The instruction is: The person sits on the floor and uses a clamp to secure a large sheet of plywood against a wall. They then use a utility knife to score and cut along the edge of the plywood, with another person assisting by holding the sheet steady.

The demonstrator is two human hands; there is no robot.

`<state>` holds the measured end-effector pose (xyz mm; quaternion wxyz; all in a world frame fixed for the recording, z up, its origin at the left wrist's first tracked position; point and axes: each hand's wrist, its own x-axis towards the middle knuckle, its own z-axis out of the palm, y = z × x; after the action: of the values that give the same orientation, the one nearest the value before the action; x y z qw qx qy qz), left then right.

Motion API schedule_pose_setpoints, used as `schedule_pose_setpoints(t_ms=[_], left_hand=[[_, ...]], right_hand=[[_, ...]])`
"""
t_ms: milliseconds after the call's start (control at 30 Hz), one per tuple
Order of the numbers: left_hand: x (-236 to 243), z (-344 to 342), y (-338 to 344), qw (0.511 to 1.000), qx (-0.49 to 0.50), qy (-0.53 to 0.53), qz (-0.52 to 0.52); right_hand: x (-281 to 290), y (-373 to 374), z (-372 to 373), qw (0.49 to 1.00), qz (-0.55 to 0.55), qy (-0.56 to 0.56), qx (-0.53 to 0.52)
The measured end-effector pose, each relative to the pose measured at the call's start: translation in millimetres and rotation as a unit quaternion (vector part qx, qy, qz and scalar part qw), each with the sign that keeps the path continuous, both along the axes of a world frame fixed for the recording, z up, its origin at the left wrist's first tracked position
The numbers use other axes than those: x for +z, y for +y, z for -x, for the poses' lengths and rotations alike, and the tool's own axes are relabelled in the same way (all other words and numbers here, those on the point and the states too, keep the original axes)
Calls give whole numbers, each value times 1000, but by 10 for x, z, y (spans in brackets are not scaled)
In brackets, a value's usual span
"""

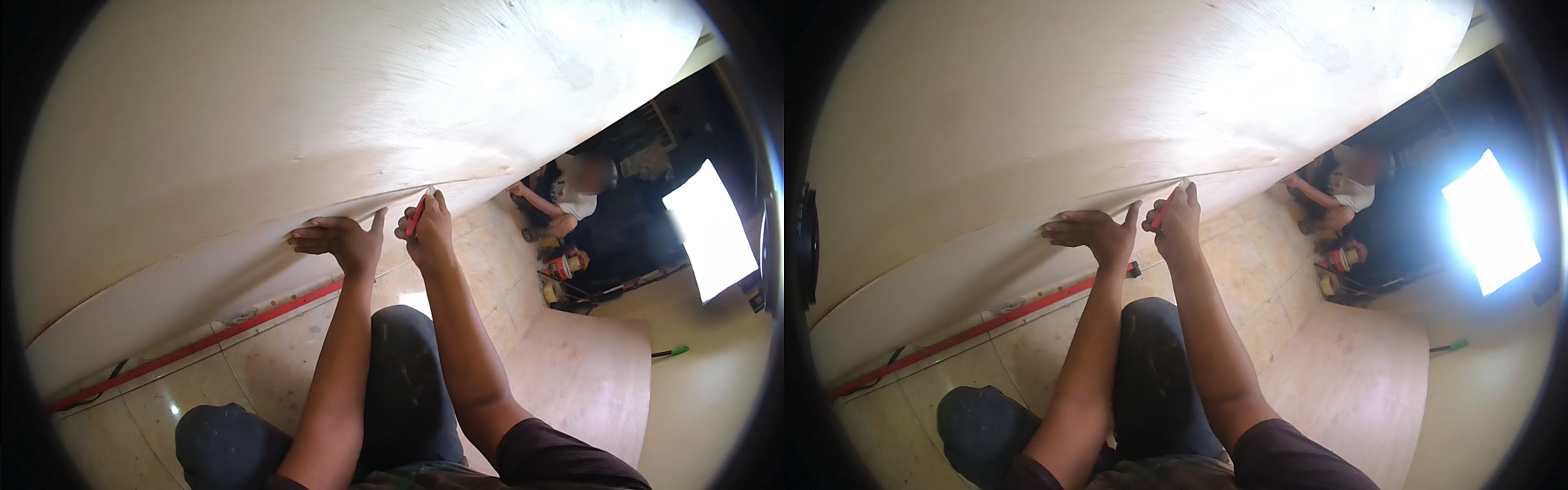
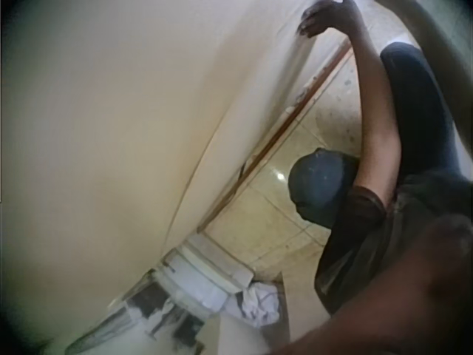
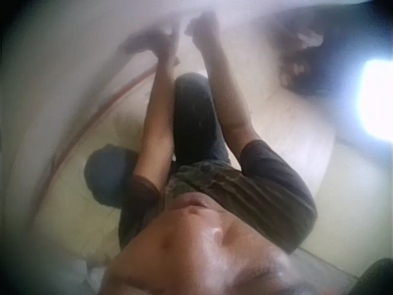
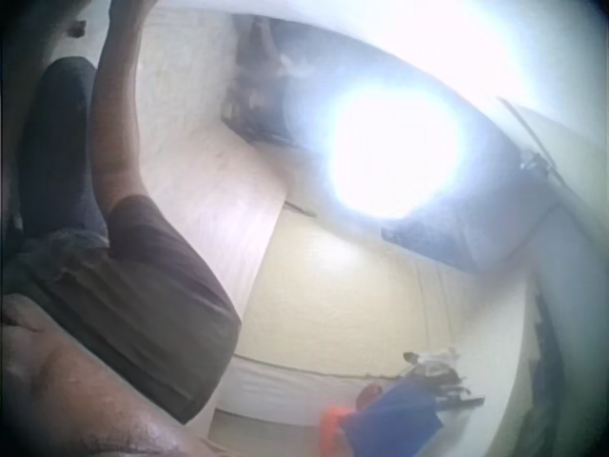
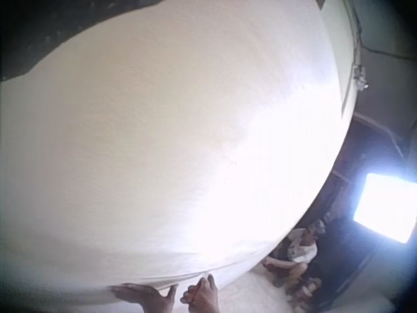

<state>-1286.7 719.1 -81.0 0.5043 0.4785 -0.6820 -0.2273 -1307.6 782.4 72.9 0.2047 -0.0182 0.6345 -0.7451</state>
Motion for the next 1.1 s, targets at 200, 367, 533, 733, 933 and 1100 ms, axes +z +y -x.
schedule_pose_setpoints(t_ms=[200, 367, 533, 733, 933, 1100], left_hand=[[-62, -9, 28, 1000, -14, -8, 1], [-80, -50, -68, 1000, -18, -3, 0], [-70, -622, -42, 999, 11, 26, -18], [342, -1662, -483, 988, 120, 65, -69], [409, -2707, -1085, 988, 149, 21, 16], [366, -2944, -1170, 996, 72, 52, 29]], right_hand=[[-13, -120, -291, 1000, -13, 10, -10], [59, -131, -280, 1000, -13, 5, -3], [-22, -84, -177, 999, 29, -33, -1], [-45, -20, -298, 1000, 3, 13, 21], [-24, 53, -256, 998, 5, 21, 54], [-146, 87, -102, 997, 39, 25, 58]])
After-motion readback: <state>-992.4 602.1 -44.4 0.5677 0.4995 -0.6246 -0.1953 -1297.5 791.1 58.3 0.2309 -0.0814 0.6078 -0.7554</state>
